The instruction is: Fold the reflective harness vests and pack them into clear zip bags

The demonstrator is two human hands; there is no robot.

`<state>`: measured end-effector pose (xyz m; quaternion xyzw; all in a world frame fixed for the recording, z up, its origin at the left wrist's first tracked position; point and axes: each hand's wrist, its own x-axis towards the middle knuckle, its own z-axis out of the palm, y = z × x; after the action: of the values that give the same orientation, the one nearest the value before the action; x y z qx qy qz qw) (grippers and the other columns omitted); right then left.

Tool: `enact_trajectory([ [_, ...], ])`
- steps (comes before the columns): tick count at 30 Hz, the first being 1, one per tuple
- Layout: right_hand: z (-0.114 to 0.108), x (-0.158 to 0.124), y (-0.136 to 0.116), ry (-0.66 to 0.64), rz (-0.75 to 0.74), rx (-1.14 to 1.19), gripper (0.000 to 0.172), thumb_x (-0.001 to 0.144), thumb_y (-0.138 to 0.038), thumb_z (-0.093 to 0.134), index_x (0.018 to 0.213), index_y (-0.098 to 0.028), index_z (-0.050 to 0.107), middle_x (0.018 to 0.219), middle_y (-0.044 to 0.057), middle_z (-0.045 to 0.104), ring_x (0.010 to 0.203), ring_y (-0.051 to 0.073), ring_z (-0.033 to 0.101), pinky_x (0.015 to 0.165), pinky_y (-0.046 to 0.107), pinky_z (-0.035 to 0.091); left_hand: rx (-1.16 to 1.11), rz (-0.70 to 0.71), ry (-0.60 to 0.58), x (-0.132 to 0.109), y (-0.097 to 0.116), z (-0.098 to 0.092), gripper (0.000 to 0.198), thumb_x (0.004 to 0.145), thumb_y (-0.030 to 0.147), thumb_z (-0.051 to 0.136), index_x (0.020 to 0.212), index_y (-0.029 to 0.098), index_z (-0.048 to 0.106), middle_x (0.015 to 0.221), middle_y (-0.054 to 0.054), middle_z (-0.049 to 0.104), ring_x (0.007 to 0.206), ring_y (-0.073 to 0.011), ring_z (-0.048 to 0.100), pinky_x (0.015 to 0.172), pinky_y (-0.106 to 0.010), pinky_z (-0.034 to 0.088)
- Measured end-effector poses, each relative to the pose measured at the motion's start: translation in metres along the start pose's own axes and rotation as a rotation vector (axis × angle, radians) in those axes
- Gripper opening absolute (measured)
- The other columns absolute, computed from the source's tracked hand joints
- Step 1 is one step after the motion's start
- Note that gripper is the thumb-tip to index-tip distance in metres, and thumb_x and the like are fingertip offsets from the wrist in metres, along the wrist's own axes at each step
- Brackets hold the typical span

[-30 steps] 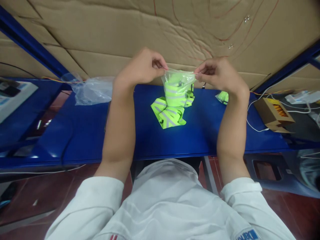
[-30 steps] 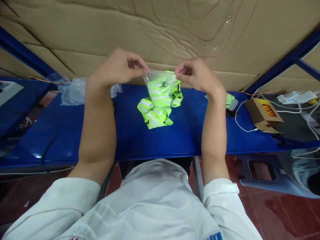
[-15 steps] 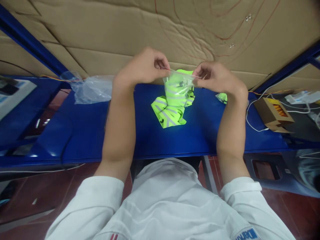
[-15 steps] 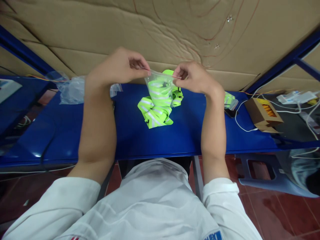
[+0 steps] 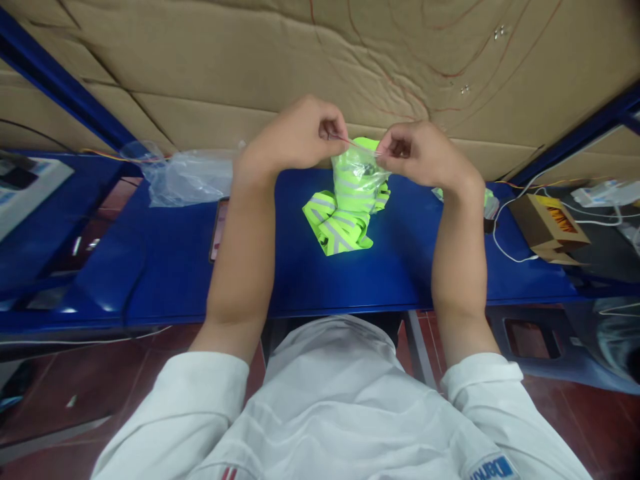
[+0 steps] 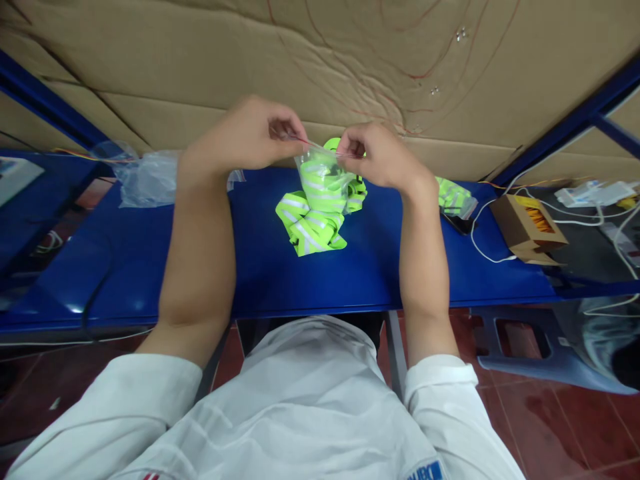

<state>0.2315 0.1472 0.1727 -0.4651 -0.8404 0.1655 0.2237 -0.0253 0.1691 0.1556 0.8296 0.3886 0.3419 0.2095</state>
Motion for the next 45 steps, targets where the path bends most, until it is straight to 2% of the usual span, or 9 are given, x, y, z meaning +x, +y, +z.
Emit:
enact_trajectory([
  [5,0.0,-0.001,0.001,0.0,-0.001,-0.017,0.011,0.088,-0.022,0.079,0.082,-0.025,0.07,0.079,0.001,0.071,0.078,0.021,0.065,0.075,0.032,0.05,0.002,-0.004,-0.005,0.001,0.004,0.003,0.012,0.08,0.034,0.078,0.085,0.023,0.077,0.08,-0.002,0.074,0.077,-0.0171,0.061,0.075,-0.033,0.046],
  [11,0.001,0.0,-0.005,-0.021,0.005,-0.017,0.014,0.085,-0.023,0.084,0.093,-0.027,0.073,0.092,0.001,0.076,0.087,0.021,0.067,0.078,0.032,0.05,0.035,0.029,0.001,0.0,0.006,0.005,0.008,0.082,0.033,0.077,0.085,0.026,0.077,0.076,0.0,0.072,0.076,-0.0176,0.06,0.075,-0.033,0.046],
  [16,0.003,0.001,-0.005,0.007,-0.012,-0.044,0.008,0.09,-0.022,0.077,0.088,-0.026,0.07,0.092,0.002,0.075,0.087,0.022,0.068,0.078,0.033,0.05,0.054,0.065,0.003,-0.001,0.016,0.009,0.008,0.081,0.025,0.07,0.084,0.022,0.076,0.076,-0.002,0.07,0.073,-0.0187,0.063,0.075,-0.035,0.044],
  [23,0.003,0.0,-0.004,-0.001,-0.022,-0.026,0.011,0.088,-0.02,0.079,0.093,-0.027,0.071,0.091,0.001,0.075,0.085,0.021,0.067,0.079,0.033,0.051,0.082,0.032,-0.008,-0.001,0.019,0.008,0.012,0.081,0.036,0.068,0.082,0.026,0.075,0.076,-0.002,0.07,0.076,-0.0215,0.064,0.074,-0.035,0.044],
  [30,0.006,0.003,-0.003,0.008,-0.044,-0.028,0.014,0.091,-0.022,0.079,0.087,-0.027,0.066,0.086,0.0,0.071,0.082,0.021,0.065,0.078,0.034,0.05,0.061,0.094,-0.032,0.003,0.023,0.019,0.009,0.084,0.026,0.069,0.087,0.022,0.077,0.079,-0.002,0.071,0.076,-0.0176,0.063,0.073,-0.033,0.043],
  [34,0.003,0.0,-0.003,0.014,-0.032,-0.04,0.014,0.092,-0.024,0.078,0.086,-0.027,0.067,0.085,0.001,0.071,0.083,0.021,0.064,0.079,0.034,0.048,-0.003,0.035,-0.065,0.002,0.024,0.018,0.009,0.086,0.03,0.073,0.088,0.023,0.079,0.08,-0.002,0.073,0.076,-0.0196,0.067,0.074,-0.033,0.047],
  [38,0.001,-0.001,-0.005,0.003,0.003,-0.029,0.012,0.093,-0.03,0.079,0.089,-0.029,0.068,0.09,0.0,0.073,0.086,0.022,0.064,0.08,0.034,0.049,-0.037,0.023,-0.015,0.0,0.022,0.015,0.006,0.083,0.025,0.074,0.086,0.025,0.079,0.083,-0.004,0.076,0.078,-0.0216,0.069,0.076,-0.036,0.049],
  [42,0.001,-0.002,-0.007,-0.009,-0.031,-0.004,0.014,0.091,-0.026,0.082,0.093,-0.028,0.068,0.089,0.0,0.07,0.083,0.02,0.062,0.079,0.032,0.047,0.047,0.081,0.011,0.002,0.021,0.018,0.01,0.086,0.031,0.069,0.089,0.03,0.079,0.09,-0.004,0.077,0.086,-0.0245,0.07,0.079,-0.038,0.051],
  [45,0.0,-0.003,-0.007,0.013,-0.051,0.028,0.015,0.092,-0.027,0.081,0.092,-0.025,0.066,0.087,0.001,0.069,0.083,0.019,0.061,0.079,0.031,0.046,0.078,0.068,0.004,0.005,0.021,0.025,0.013,0.086,0.034,0.068,0.09,0.032,0.079,0.095,-0.002,0.078,0.091,-0.025,0.071,0.081,-0.037,0.053],
])
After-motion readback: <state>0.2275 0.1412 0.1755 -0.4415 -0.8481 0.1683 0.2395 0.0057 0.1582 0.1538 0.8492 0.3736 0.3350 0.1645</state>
